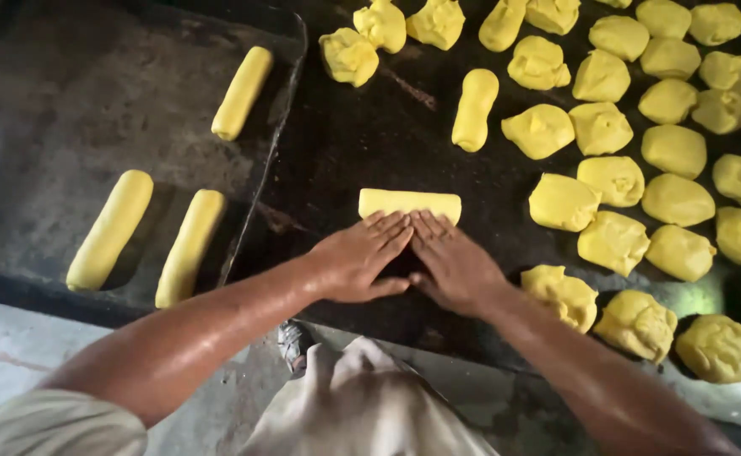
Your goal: Shaping and rolling individual pieces of yellow dough on a large flat surface and placing them on a tray.
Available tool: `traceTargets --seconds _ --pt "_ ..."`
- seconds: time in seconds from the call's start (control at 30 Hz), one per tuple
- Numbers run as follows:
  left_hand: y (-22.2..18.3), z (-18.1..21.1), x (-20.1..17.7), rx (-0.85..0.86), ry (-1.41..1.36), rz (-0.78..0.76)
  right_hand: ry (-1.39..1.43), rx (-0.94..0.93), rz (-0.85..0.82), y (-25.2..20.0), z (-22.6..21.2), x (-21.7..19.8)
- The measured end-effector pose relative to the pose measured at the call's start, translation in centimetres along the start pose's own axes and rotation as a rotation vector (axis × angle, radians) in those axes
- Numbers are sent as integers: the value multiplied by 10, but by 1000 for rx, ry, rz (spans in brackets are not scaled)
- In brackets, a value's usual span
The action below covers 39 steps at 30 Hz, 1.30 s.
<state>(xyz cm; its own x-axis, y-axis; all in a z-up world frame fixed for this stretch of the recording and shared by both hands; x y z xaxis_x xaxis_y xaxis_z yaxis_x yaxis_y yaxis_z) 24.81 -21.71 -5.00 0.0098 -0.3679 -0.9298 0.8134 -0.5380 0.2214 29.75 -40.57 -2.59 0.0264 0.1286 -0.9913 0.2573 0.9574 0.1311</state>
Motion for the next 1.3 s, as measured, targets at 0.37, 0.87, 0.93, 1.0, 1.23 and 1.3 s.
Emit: traceTargets --seconds 0.37,0.87,0.93,1.0,1.23,1.3 --pt "13 -36 7 71 37 -36 80 25 7 13 19 15" --pt "103 -78 -13 -334 169 517 -216 110 681 93 85 5" --pt "100 -79 -9 -348 209 523 -240 140 674 90 85 14" --pt "104 -80 -23 -368 253 532 -260 162 671 97 92 13" --pt "74 -82 -5 -622 -368 0 317 563 103 71 71 4" --pt "34 -42 -12 -541 -348 -91 222 453 63 40 25 0"
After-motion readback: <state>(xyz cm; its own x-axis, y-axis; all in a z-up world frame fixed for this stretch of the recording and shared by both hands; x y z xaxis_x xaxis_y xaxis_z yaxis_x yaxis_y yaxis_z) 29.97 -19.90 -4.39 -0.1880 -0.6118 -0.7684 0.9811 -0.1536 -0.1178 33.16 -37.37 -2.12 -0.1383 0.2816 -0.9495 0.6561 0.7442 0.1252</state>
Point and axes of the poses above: each hand's wrist, its own y-axis towards the middle knuckle, its own x-axis out of the palm, z = x × y, the point moved 3 cm from there along y, towards the middle knuckle, and after that the axes turned 3 degrees about -x, right-handed, at the moved point
